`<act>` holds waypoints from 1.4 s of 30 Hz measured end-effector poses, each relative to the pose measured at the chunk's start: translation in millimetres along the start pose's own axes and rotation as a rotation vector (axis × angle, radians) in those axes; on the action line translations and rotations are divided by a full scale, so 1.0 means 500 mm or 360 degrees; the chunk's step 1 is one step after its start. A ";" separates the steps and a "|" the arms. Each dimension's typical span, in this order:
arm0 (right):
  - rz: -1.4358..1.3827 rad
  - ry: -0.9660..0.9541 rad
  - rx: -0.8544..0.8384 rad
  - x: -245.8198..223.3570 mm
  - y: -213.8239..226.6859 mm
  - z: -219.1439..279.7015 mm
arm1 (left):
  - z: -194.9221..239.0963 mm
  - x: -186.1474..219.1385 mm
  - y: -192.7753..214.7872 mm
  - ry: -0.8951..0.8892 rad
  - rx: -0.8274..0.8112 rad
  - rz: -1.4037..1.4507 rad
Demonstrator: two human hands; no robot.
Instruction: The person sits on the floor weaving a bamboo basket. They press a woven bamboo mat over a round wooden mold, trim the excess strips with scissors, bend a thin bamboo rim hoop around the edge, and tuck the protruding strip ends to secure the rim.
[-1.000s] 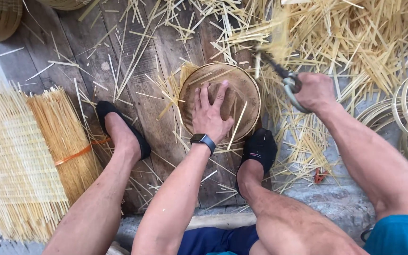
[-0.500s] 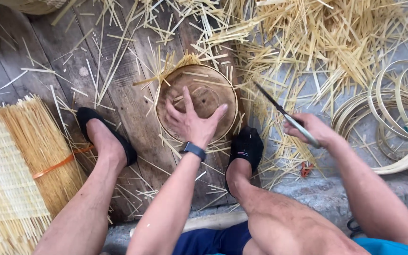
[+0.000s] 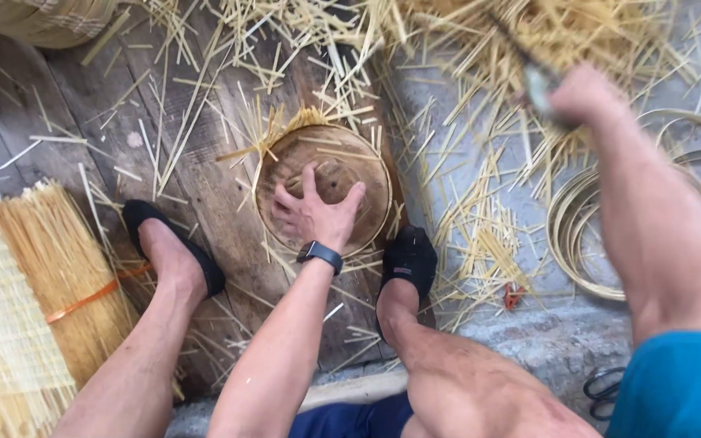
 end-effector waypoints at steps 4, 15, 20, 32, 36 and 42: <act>-0.1536 0.0194 -0.0829 -0.010 -0.256 0.115 | -0.005 0.035 0.015 -0.0415 -0.0080 -0.0218; -0.2442 0.0870 -0.1324 -0.218 -0.324 0.447 | 0.141 0.133 -0.131 -0.0784 -0.1011 0.0547; -0.0531 0.0386 0.0053 -0.120 -0.275 0.376 | 0.150 0.111 -0.106 -0.0838 -0.0824 0.0546; 0.0836 0.1269 0.0744 -0.226 -0.238 0.228 | 0.022 0.013 -0.012 -0.0183 0.0117 0.0199; 0.1071 0.1227 0.0730 -0.282 -0.291 0.165 | 0.024 0.015 -0.019 -0.0214 0.0101 0.0133; 0.0901 0.1227 0.0439 -0.193 -0.294 0.087 | 0.019 0.017 -0.018 -0.0337 0.0031 0.0055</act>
Point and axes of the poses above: each hand's wrist, its own z-axis away from the middle knuckle, its own y-axis out of the back of the hand, x = y × z, the point moved 9 cm from there along -z, towards the middle knuckle, and after that the axes turned 15 degrees about y, right-handed, at the moved point
